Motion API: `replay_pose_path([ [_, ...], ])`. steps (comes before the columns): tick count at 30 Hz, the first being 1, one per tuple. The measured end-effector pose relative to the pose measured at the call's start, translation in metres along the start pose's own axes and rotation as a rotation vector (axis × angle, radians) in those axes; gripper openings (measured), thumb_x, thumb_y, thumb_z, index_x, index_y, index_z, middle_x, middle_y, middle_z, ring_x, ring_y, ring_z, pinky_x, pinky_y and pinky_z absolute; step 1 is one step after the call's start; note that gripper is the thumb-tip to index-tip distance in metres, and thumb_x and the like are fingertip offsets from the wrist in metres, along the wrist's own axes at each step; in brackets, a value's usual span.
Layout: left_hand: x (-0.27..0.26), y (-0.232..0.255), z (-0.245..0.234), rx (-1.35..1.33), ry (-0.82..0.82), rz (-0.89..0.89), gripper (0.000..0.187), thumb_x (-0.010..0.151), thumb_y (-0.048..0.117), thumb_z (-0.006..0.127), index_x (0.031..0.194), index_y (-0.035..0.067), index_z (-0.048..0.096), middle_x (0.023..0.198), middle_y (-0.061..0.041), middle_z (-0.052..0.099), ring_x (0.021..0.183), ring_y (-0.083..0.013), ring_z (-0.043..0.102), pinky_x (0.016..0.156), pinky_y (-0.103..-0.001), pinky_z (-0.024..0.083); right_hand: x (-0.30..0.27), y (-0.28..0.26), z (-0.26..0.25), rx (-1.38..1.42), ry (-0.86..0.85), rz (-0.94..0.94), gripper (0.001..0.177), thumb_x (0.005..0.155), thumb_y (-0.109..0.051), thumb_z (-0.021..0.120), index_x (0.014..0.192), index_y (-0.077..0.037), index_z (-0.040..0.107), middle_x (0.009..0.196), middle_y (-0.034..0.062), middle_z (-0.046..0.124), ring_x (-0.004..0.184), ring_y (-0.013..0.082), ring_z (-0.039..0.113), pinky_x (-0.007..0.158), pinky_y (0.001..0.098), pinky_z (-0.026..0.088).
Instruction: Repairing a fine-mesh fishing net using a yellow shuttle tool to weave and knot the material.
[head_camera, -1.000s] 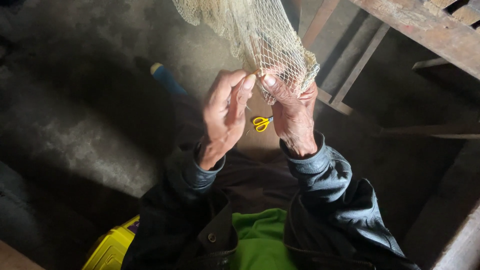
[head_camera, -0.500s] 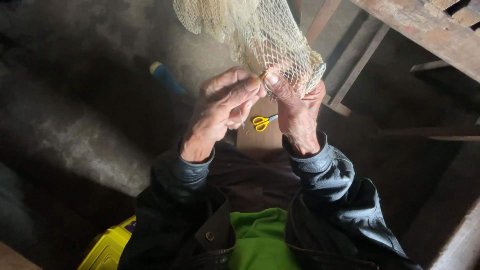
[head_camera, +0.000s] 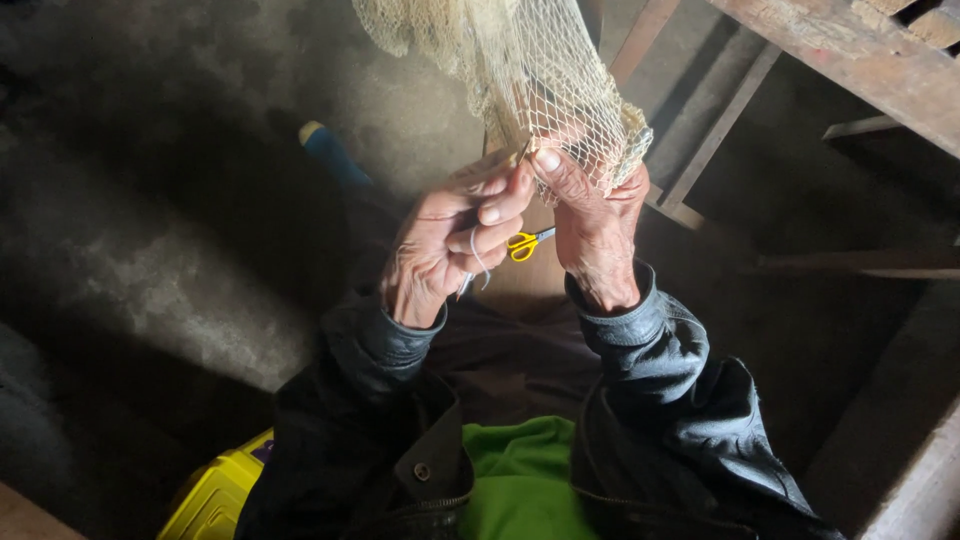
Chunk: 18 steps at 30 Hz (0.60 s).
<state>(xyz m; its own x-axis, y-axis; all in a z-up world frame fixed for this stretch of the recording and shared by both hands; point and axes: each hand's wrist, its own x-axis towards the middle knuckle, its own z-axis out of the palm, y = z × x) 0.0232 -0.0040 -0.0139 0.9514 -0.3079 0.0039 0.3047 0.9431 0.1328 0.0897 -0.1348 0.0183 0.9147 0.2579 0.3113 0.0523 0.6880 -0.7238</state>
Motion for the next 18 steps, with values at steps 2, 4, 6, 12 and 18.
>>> replay_pose_path([
  [2, 0.0, 0.0, 0.01, 0.147, 0.043, 0.049, 0.023, 0.105, 0.005, 0.051, 0.124, -0.007, 0.056, 0.074, 0.0, 0.044, 0.044, 0.0014, 0.032, 0.03, -0.014, 0.027, 0.0, 0.002, -0.001, -0.003, -0.033, 0.002, 0.012, 0.091, 0.009, 0.072, 0.093, -0.002, 0.066, 0.077, 0.0219, 0.068, 0.075, 0.0274, 0.074, 0.08, 0.0389, 0.062],
  [4, -0.002, 0.0, 0.027, 0.597, 0.215, 0.239, 0.024, 0.105, 0.013, 0.06, 0.121, -0.004, 0.056, 0.066, -0.002, 0.044, 0.039, -0.0006, 0.031, 0.027, -0.015, 0.03, -0.003, 0.008, -0.004, -0.002, 0.004, -0.005, 0.016, 0.089, 0.012, 0.073, 0.097, 0.0, 0.066, 0.083, 0.0217, 0.07, 0.084, 0.0267, 0.076, 0.083, 0.041, 0.063],
  [6, -0.007, 0.002, 0.025, 0.826, 0.227, 0.359, 0.024, 0.106, 0.014, 0.061, 0.12, -0.006, 0.059, 0.066, -0.004, 0.05, 0.038, -0.0028, 0.038, 0.027, -0.017, 0.033, -0.001, 0.006, -0.004, 0.004, -0.011, -0.012, 0.017, 0.09, 0.011, 0.073, 0.099, -0.002, 0.066, 0.087, 0.021, 0.071, 0.087, 0.0277, 0.077, 0.084, 0.0425, 0.064],
  [12, -0.016, 0.0, 0.035, 1.19, 0.27, 0.53, 0.022, 0.107, 0.012, 0.06, 0.124, -0.002, 0.063, 0.067, -0.008, 0.057, 0.044, -0.0063, 0.047, 0.035, -0.018, 0.04, -0.001, 0.016, -0.018, -0.019, -0.04, -0.025, 0.016, 0.092, 0.01, 0.071, 0.102, -0.001, 0.065, 0.09, 0.0223, 0.071, 0.092, 0.0312, 0.078, 0.087, 0.0438, 0.064],
  [18, -0.015, 0.003, 0.054, 1.231, 0.371, 0.438, 0.022, 0.106, 0.016, 0.064, 0.124, 0.003, 0.067, 0.068, -0.012, 0.059, 0.049, -0.008, 0.048, 0.042, -0.018, 0.041, 0.001, 0.011, -0.013, -0.059, -0.056, -0.043, 0.014, 0.093, 0.011, 0.07, 0.103, 0.002, 0.066, 0.087, 0.0235, 0.069, 0.09, 0.0304, 0.076, 0.083, 0.0415, 0.063],
])
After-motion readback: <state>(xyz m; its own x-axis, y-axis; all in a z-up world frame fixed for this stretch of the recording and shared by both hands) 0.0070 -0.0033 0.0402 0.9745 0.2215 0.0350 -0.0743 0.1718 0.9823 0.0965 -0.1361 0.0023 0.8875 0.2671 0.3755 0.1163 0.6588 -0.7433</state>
